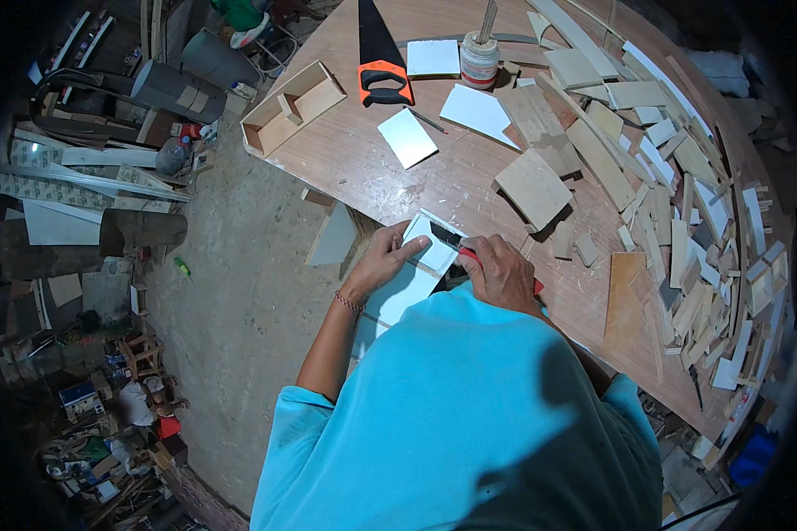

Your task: The person is cutting small white panels with a utility knife and fitting them into a wooden grid structure.

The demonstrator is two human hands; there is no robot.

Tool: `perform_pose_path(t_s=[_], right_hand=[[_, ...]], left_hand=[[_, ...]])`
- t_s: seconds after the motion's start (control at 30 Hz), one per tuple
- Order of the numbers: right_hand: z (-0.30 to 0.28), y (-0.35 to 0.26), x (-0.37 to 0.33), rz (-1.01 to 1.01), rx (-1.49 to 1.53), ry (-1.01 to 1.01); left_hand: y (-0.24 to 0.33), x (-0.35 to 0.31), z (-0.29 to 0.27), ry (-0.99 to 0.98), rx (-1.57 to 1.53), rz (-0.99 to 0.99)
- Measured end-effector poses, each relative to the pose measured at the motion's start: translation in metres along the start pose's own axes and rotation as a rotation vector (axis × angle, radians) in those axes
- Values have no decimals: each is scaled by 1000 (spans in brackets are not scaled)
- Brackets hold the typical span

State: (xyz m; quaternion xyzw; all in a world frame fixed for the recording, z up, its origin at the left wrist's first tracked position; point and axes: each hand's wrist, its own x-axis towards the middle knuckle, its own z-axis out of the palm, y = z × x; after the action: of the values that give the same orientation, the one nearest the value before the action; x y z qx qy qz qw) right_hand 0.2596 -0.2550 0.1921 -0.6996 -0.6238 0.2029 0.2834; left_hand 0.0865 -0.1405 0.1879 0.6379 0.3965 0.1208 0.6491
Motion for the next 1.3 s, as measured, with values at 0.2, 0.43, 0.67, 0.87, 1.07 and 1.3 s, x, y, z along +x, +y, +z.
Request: perform_pose_path(t_s=[0.2, 0.43, 0.67, 0.87, 1.07, 1.3], right_hand=[[6, 2, 1, 7, 7, 17], [7, -5, 3, 37, 14, 41], [9, -3, 4, 32, -34, 19], [11, -2, 6, -21, -134, 86], [14, -4, 6, 92, 99, 31], [14, -1, 7, 81, -12, 20]], left_hand=[[1, 2, 2, 22, 21, 29], [0, 4, 1, 68, 133, 26], [1, 4, -2, 58, 207, -39], [-8, 7, 2, 60, 17, 74], [2, 7, -1, 50, 166, -24], [5, 8, 1, 43, 113, -4]])
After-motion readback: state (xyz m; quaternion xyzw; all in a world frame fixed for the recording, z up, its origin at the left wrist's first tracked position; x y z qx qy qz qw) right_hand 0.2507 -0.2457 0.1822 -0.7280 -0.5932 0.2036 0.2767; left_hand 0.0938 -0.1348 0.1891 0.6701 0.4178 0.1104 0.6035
